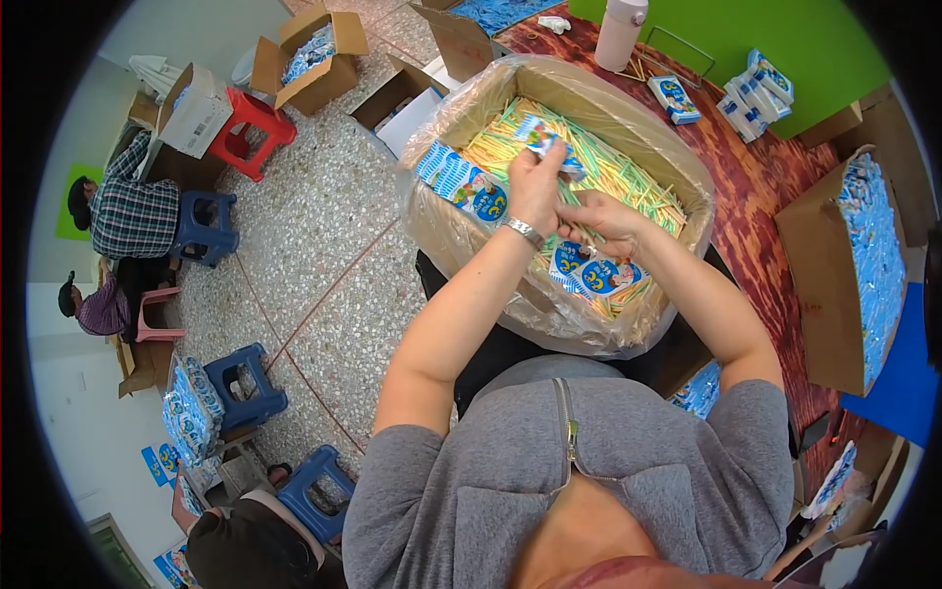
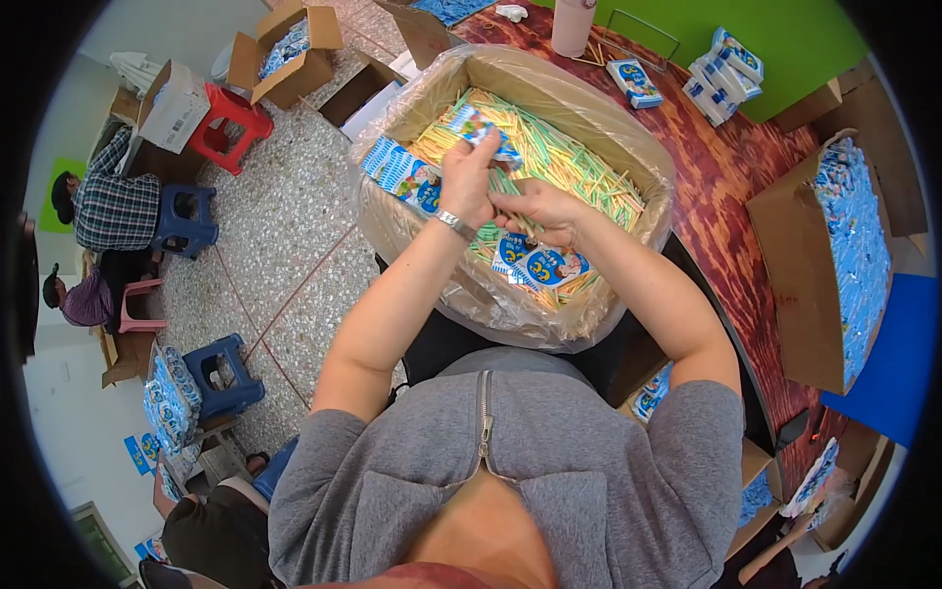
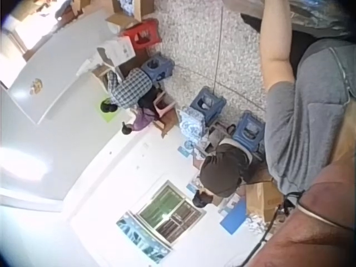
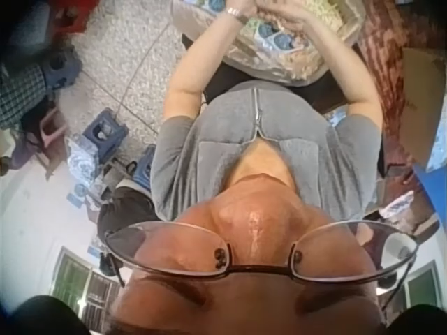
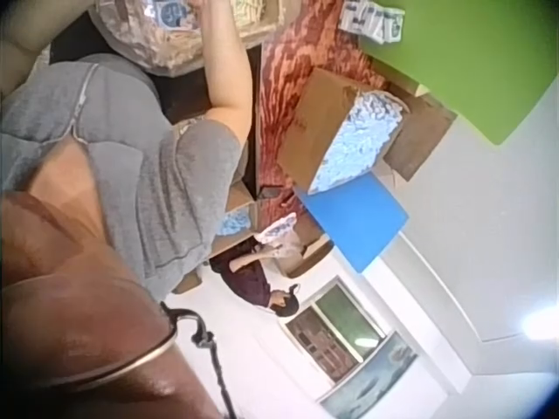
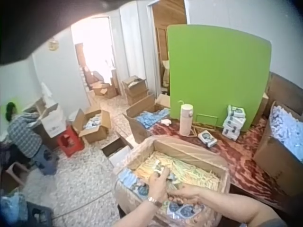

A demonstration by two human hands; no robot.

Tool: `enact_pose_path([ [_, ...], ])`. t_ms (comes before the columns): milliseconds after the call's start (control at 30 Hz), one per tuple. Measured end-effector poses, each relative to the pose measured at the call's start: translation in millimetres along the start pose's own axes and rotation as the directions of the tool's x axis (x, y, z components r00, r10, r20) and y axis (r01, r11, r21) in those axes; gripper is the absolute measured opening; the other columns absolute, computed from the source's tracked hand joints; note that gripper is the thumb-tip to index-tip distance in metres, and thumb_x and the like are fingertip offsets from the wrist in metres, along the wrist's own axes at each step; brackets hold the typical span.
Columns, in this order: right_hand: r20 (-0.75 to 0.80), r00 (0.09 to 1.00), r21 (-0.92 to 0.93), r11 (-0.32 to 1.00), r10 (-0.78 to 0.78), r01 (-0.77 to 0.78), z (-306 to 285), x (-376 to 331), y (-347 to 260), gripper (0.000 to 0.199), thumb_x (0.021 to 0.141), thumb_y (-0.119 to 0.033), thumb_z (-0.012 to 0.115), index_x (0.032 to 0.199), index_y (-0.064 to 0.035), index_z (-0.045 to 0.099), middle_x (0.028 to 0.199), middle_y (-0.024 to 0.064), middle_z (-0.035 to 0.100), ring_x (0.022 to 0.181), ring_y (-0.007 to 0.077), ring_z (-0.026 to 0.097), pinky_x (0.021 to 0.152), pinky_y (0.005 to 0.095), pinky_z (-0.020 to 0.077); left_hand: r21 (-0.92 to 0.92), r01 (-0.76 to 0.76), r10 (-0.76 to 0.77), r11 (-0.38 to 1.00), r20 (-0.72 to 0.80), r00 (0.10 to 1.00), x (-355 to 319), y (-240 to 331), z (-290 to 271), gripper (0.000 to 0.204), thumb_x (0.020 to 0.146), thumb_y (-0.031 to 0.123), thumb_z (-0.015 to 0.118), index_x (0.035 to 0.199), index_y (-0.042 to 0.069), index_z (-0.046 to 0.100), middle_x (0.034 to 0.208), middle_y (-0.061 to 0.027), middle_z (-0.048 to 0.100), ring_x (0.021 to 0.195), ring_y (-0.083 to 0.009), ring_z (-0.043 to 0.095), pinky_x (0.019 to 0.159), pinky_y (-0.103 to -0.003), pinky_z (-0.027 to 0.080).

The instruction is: Pack small blue packets into a cardboard box containing shredded paper material.

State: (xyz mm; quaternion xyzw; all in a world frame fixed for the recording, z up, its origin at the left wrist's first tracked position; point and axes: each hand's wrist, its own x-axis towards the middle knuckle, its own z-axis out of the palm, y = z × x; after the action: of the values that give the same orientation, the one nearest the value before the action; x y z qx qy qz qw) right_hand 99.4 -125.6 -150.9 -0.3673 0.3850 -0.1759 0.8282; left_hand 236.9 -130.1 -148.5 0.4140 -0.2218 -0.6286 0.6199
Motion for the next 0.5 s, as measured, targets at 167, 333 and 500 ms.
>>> enact_pose_path([
  [167,0.116,0.993,-0.012,1.000,0.025,-0.024,-12,-7,-9,0.027,0.096,-0.024,0.061,0.108,-0.0007,0.055,0.084,0.0015,0.060,0.068,0.0082,0.058,0.052,0.0189,0.0488,0.111,-0.209,0.197,0.971,0.113,0.974,1,10,-5,0.022,0.088,0.021,0.070,0.095,0.002,0.062,0.083,-0.0022,0.065,0.072,-0.0067,0.055,0.061,-0.025,0.045],
  [333,-0.011,0.997,-0.305,0.950,-0.076,0.069,-13,-45,-42,0.031,0.098,-0.028,0.056,0.117,-0.0036,0.053,0.083,-0.0005,0.058,0.069,0.0075,0.057,0.057,0.0238,0.0480,0.588,-0.381,0.347,0.714,0.176,0.921,-10,42,-38,0.022,0.083,0.016,0.072,0.094,-0.001,0.064,0.083,-0.0091,0.068,0.072,-0.0133,0.063,0.065,-0.029,0.048],
  [500,0.053,0.984,-0.719,0.677,-0.170,0.156,11,-73,-97,0.031,0.100,-0.026,0.052,0.122,-0.0049,0.050,0.079,-0.0014,0.053,0.065,0.0056,0.054,0.058,0.0223,0.0458,0.680,-0.679,0.527,0.276,0.484,0.699,-28,39,-42,0.022,0.082,0.016,0.073,0.092,0.000,0.064,0.074,-0.0161,0.065,0.068,-0.0294,0.065,0.062,-0.037,0.049],
])
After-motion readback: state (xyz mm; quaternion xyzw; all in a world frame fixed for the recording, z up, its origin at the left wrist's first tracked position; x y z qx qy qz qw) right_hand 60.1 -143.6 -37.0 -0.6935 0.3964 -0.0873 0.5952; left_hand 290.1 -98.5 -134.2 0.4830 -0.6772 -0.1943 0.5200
